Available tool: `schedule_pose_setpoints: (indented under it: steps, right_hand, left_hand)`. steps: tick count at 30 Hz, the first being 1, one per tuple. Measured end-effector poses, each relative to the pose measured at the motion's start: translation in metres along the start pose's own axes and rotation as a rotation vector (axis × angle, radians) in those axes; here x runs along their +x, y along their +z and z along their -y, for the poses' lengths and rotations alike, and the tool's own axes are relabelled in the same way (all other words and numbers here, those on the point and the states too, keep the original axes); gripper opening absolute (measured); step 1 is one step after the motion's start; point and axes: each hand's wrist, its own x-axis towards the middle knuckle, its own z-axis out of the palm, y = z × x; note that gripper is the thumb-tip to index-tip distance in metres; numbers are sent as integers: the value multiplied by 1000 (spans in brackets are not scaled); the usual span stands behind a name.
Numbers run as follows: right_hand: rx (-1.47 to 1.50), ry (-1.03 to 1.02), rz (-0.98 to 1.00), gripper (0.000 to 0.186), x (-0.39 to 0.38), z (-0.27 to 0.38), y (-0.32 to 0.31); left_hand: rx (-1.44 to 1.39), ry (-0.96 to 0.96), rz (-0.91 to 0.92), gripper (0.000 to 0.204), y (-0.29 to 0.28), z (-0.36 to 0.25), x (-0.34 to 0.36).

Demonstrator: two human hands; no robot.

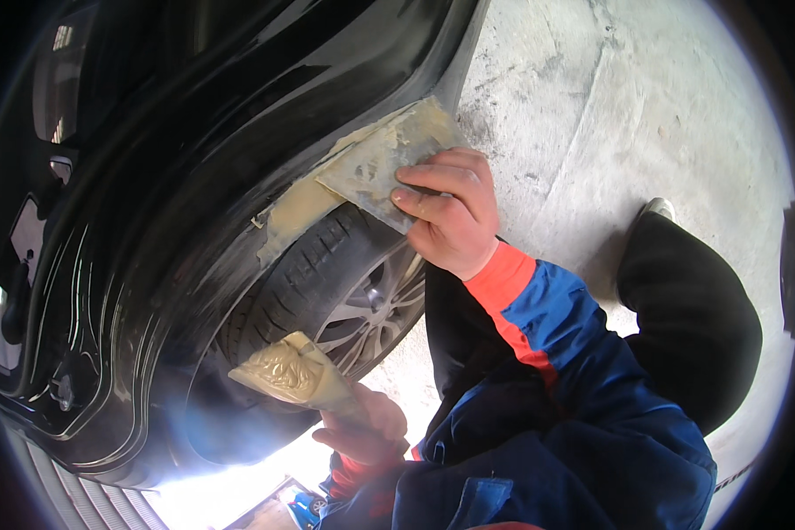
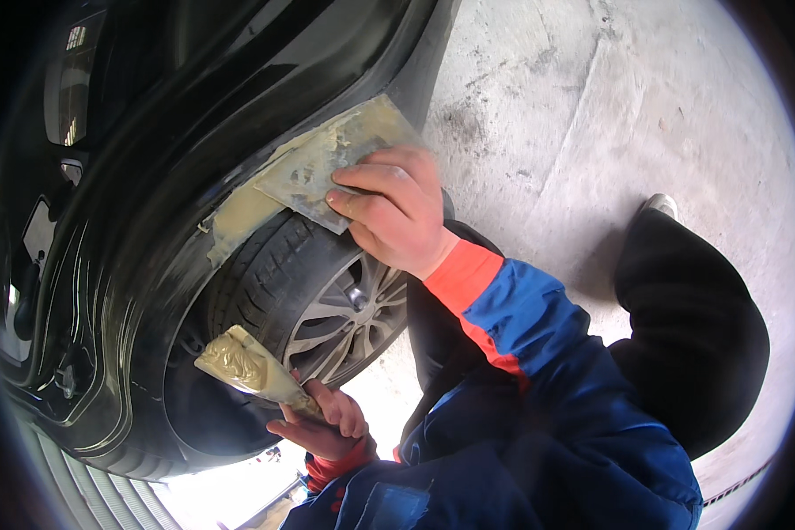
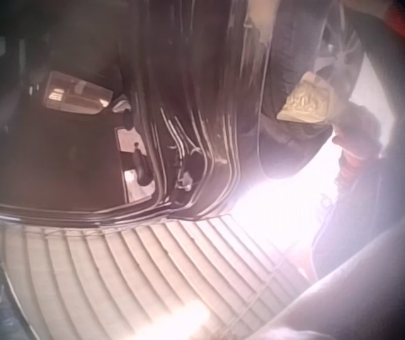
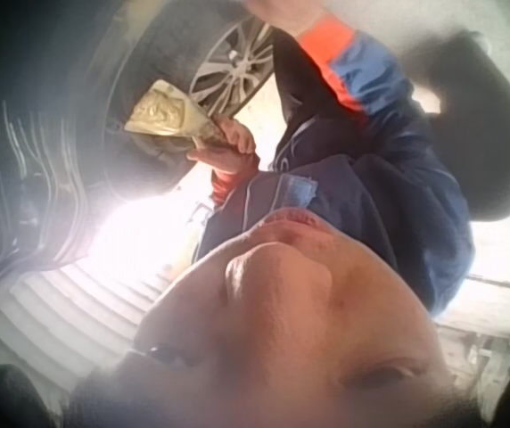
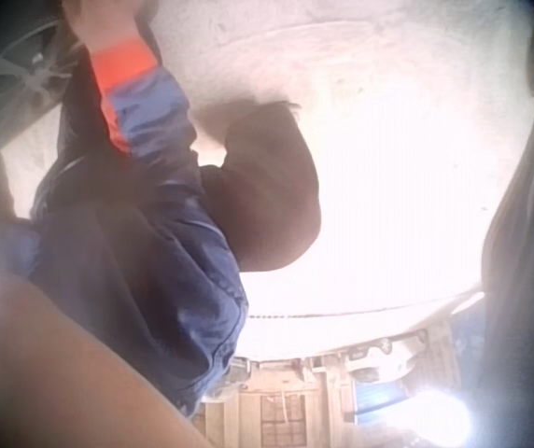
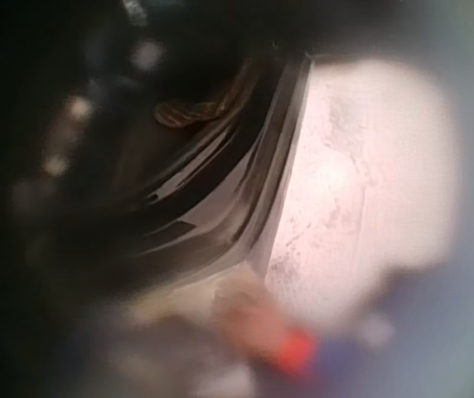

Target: The person applies a beige body filler to a damaged area on the lower side of a black car using a putty knife. They repeatedly spread and smooth the filler over the wheel arch area, working to level the surface.

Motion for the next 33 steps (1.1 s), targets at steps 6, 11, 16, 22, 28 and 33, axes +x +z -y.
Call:
schedule_pose_setpoints:
  steps: [6,11,16,22,28,33]
  right_hand:
    - [23,28,36,34,-9,-1,6]
    - [33,48,67,39,-16,3,6]
    - [59,31,58,34,-23,1,7]
    - [74,31,80,32,-34,2,7]
    - [74,18,136,29,-46,3,0]
    - [89,-14,203,26,-42,11,-19]
  left_hand:
    - [-4,-15,6,83,3,1,0]
    - [9,-5,4,83,5,2,1]
    - [-62,-43,59,83,3,2,3]
    - [-29,-32,54,84,7,2,2]
    - [-5,-36,56,84,11,1,6]
    - [-7,-17,26,84,12,3,5]
